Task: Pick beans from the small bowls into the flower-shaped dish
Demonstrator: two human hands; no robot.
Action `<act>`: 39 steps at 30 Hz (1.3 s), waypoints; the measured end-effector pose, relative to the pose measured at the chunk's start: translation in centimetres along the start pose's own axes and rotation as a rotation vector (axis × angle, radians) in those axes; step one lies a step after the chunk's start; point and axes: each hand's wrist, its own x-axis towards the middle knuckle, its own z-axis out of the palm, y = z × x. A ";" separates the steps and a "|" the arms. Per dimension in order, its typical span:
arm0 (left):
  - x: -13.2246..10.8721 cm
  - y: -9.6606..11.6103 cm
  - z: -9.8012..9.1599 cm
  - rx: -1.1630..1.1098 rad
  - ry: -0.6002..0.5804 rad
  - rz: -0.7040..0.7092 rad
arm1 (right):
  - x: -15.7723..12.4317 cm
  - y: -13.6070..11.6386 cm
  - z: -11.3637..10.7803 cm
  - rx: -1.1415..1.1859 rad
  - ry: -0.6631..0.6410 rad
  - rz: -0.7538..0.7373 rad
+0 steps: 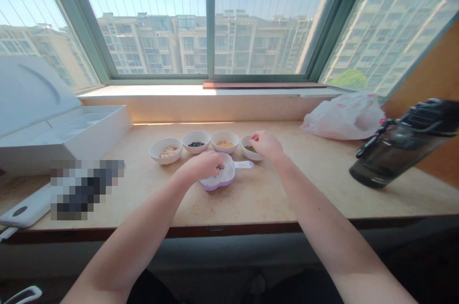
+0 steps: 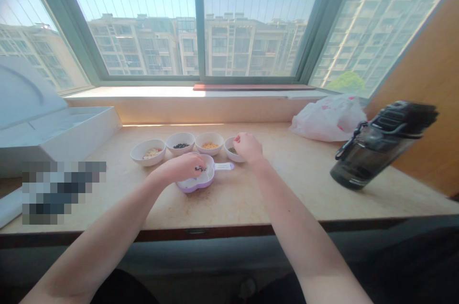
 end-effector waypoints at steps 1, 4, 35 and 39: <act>0.1 0.3 0.1 0.100 -0.022 -0.011 | 0.0 0.0 0.0 0.002 0.004 -0.003; 0.1 1.1 0.7 0.322 -0.009 -0.029 | -0.1 -0.2 0.1 0.024 0.013 -0.025; -0.5 0.0 -1.3 0.026 0.118 -0.100 | 0.2 -0.2 0.5 0.246 0.065 -0.091; -0.7 -0.6 -1.6 -0.067 0.130 -0.135 | 0.2 -0.3 0.5 0.259 0.071 -0.098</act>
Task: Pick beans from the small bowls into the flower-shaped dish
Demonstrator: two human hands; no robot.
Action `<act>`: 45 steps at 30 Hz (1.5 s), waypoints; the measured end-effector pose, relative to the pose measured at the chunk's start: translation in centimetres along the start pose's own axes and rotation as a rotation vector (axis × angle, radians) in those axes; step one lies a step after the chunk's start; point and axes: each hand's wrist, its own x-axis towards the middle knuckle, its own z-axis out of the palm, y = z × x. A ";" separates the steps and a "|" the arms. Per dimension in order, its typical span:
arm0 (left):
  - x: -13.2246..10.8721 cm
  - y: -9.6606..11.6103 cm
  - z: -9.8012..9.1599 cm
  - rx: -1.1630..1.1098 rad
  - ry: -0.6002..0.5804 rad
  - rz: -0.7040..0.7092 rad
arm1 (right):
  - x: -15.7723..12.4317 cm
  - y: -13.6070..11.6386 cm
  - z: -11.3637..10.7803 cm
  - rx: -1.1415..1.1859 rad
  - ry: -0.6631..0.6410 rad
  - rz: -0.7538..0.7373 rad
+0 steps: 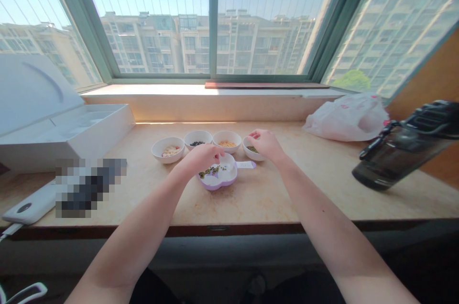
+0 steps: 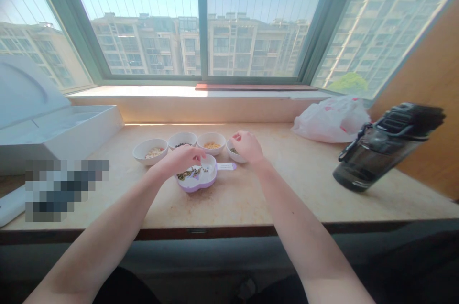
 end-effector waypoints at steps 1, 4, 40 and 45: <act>0.0 -0.1 0.0 -0.017 0.000 -0.004 | 0.0 0.0 0.0 0.001 0.001 -0.004; 0.0 -0.3 0.0 -0.082 0.026 -0.027 | -0.1 -0.2 -0.1 0.006 -0.001 -0.022; 0.8 2.1 1.0 -1.558 0.154 -0.212 | -3.0 -4.5 0.3 0.781 -0.338 -0.172; 0.7 2.2 0.8 -1.567 0.144 -0.220 | -0.9 -2.4 -0.5 0.646 0.184 -0.046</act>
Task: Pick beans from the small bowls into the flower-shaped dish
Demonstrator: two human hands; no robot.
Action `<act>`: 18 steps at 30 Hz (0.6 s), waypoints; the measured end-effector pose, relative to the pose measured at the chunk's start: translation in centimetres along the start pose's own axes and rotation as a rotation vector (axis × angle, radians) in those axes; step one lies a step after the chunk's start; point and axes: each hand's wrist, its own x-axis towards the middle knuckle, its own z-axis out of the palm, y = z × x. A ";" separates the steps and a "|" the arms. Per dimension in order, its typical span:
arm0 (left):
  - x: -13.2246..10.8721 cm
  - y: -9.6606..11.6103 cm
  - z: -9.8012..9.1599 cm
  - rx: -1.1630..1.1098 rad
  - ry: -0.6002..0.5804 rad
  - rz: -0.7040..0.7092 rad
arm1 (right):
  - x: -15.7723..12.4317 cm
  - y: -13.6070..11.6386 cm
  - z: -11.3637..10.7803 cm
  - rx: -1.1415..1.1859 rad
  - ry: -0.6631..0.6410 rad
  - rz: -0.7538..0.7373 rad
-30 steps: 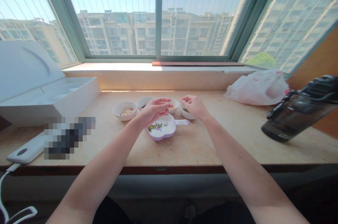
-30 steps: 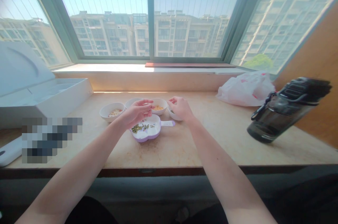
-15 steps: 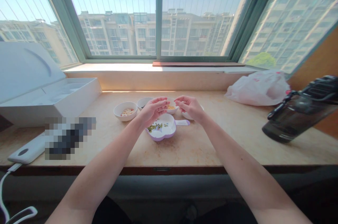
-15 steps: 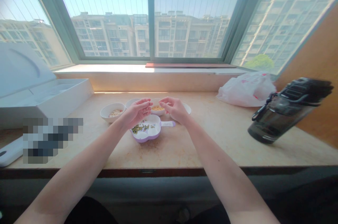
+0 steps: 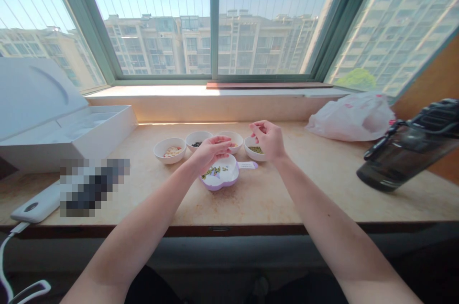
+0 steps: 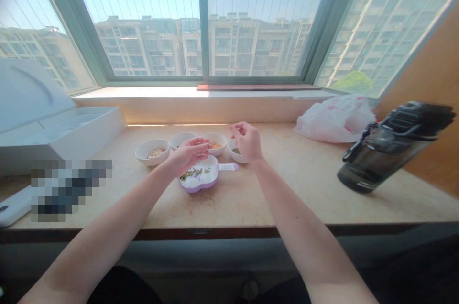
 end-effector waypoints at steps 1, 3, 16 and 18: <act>0.0 0.0 0.0 -0.005 -0.004 -0.001 | 0.5 0.4 -0.4 -0.021 0.073 -0.001; 0.0 0.0 -0.1 -0.017 -0.012 -0.003 | 1.2 0.9 -1.1 -0.039 0.182 -0.030; 0.4 -0.6 -0.5 0.007 0.019 0.010 | -2.2 -0.8 1.6 0.215 -0.584 0.018; 0.4 -0.7 -0.6 0.030 0.041 0.009 | -2.2 -0.8 1.7 0.175 -0.558 0.031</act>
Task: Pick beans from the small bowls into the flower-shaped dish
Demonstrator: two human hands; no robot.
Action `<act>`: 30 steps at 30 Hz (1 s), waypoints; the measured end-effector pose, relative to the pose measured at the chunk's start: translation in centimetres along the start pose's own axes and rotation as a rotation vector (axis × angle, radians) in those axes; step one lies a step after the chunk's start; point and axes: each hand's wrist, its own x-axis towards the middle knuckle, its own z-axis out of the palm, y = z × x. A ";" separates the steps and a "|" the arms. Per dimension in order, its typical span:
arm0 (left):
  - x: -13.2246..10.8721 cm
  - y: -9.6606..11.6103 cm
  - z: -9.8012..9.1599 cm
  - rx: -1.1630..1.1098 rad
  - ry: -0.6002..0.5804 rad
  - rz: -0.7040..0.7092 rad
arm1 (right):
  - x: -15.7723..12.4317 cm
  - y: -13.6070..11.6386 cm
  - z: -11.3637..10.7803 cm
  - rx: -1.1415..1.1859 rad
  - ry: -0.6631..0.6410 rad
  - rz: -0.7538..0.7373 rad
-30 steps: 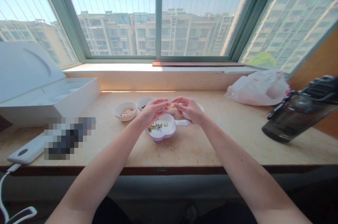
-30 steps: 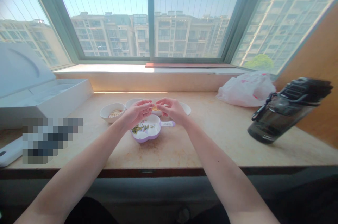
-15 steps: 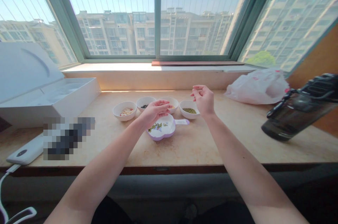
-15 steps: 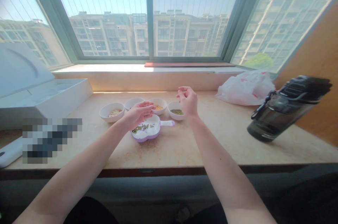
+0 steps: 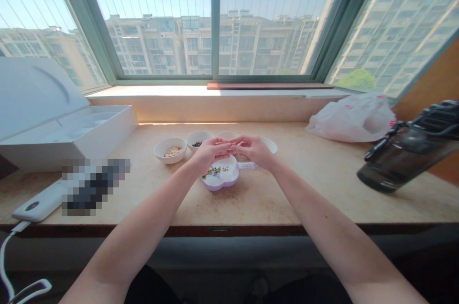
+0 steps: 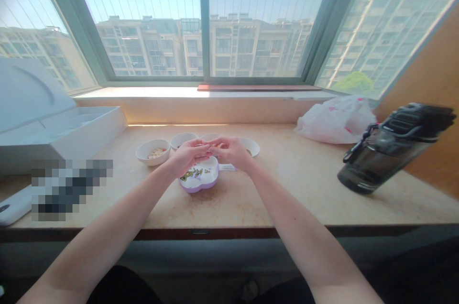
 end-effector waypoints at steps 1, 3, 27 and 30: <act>0.0 -0.1 0.0 0.013 0.009 0.000 | 0.0 0.0 0.0 -0.025 0.013 0.005; 0.0 -0.1 0.1 0.044 0.024 -0.001 | 0.0 0.1 -0.1 -0.077 0.035 -0.004; -0.8 1.7 -1.9 1.460 -0.266 0.043 | 1.0 1.9 -3.9 -0.731 0.513 0.118; -0.4 1.2 -2.2 1.477 -0.288 0.048 | 1.0 2.2 -3.8 -0.742 0.480 0.123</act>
